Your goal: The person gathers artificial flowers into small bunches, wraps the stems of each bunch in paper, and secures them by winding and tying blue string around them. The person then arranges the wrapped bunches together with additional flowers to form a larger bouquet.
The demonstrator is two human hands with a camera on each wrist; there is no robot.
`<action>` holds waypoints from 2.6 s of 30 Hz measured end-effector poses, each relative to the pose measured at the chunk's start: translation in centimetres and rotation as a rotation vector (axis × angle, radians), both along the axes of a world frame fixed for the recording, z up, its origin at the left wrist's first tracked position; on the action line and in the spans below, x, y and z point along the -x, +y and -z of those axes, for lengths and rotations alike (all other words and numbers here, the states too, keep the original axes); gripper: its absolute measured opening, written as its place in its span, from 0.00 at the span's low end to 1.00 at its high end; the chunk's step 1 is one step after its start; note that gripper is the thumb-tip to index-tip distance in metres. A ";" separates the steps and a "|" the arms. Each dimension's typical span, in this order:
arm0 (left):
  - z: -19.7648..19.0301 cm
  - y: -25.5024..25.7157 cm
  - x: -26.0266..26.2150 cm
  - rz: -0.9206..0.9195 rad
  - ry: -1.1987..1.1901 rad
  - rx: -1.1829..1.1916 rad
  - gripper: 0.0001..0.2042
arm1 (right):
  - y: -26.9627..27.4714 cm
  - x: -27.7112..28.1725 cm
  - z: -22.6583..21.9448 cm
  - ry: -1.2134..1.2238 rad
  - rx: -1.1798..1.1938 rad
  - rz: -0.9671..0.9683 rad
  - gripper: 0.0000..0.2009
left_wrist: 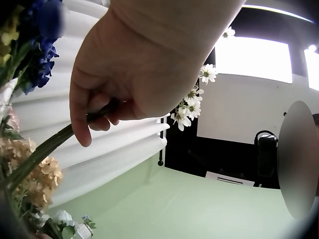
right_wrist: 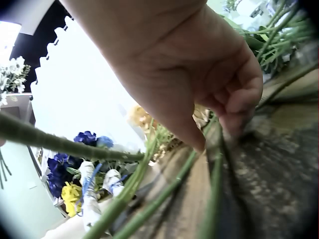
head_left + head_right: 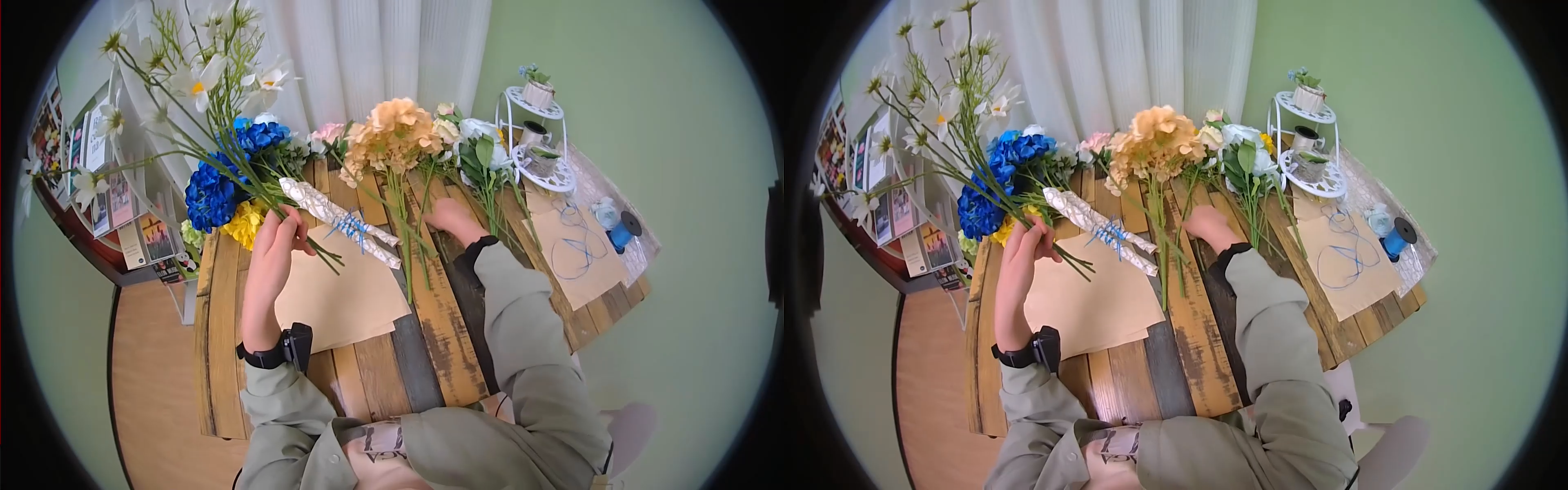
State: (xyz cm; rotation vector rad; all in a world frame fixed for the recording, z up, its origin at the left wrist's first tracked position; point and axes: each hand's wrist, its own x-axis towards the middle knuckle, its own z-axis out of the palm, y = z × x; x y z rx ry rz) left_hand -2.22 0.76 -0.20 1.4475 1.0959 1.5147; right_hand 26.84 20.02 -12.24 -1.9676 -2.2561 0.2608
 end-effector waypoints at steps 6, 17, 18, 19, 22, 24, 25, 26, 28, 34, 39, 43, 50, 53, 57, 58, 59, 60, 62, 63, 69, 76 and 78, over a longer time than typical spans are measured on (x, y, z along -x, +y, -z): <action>0.2 0.1 0.1 0.047 0.047 -0.014 0.07 | 1.2 -1.1 1.2 0.288 0.267 0.102 0.18; -0.3 -0.6 0.3 0.005 -0.007 -0.029 0.07 | 1.5 -1.2 -0.5 0.848 -0.325 0.028 0.13; -0.4 -0.6 0.3 0.000 -0.008 -0.033 0.07 | 0.6 -0.9 -1.9 0.851 -0.559 -0.014 0.12; -0.5 -0.6 0.3 0.001 -0.009 -0.030 0.07 | 0.0 -0.8 -3.0 0.849 -0.557 -0.012 0.12; -0.4 -0.8 0.2 -0.022 0.011 -0.021 0.08 | -0.6 -1.0 -4.7 0.677 -0.818 -0.128 0.14; -0.6 -0.7 0.4 -0.002 -0.004 -0.028 0.08 | -0.7 -1.8 -4.9 0.688 -0.820 -0.117 0.16; -0.7 -0.5 0.3 -0.008 -0.011 -0.036 0.08 | -0.2 -2.5 -5.0 0.693 -0.827 -0.116 0.17; -0.6 -0.6 0.2 -0.027 -0.011 -0.038 0.07 | 0.2 -3.0 -4.5 0.623 -0.751 -0.104 0.18; -0.5 -0.7 0.3 -0.039 -0.004 -0.041 0.07 | -0.1 -3.0 -3.1 0.564 -0.747 -0.080 0.18; -0.1 -0.4 0.6 -0.022 0.014 -0.042 0.08 | -1.1 -3.5 -3.0 0.460 -0.805 -0.132 0.15; -0.1 -0.3 0.5 -0.012 0.003 -0.028 0.07 | -1.4 -3.9 -2.6 0.283 -0.735 -0.165 0.13; -0.2 -0.4 0.3 -0.022 0.010 -0.034 0.07 | -1.9 -3.8 -1.9 0.497 -0.779 -0.158 0.14; 0.6 0.5 -0.5 0.083 0.042 0.019 0.07 | -1.8 -3.4 -2.3 1.153 -0.441 -0.176 0.10; 1.0 0.6 -0.7 0.117 0.007 -0.007 0.07 | -4.4 0.1 -5.2 1.436 -0.115 -0.270 0.09; 1.0 0.9 -1.0 0.180 -0.010 0.005 0.07 | -7.8 3.0 -7.7 1.450 0.029 -0.388 0.10; 0.9 0.8 -1.1 0.193 -0.035 0.050 0.07 | -8.0 3.4 -7.7 1.446 0.015 -0.385 0.10; 0.8 0.7 -1.1 0.202 -0.059 0.097 0.07 | -8.1 3.8 -7.5 1.451 0.042 -0.443 0.10; 0.9 0.6 -1.2 0.206 -0.086 0.095 0.07 | -8.3 4.1 -7.3 1.456 0.075 -0.504 0.11; 1.1 0.7 -1.3 0.207 -0.105 0.102 0.07 | -8.7 4.3 -7.2 1.424 0.074 -0.549 0.12; 1.2 0.7 -1.3 0.204 -0.127 0.110 0.07 | -8.9 4.6 -7.2 1.390 0.075 -0.594 0.13; 2.0 1.5 -1.7 0.279 -0.158 0.082 0.07 | -10.1 6.2 -6.9 1.368 0.121 -0.579 0.11; 2.1 1.3 -1.2 0.206 -0.043 0.029 0.07 | -6.2 6.1 -2.4 0.874 -0.247 -0.340 0.20; 2.0 1.2 -0.9 0.188 -0.033 0.018 0.07 | -4.9 5.6 -1.6 1.163 -0.115 -0.186 0.26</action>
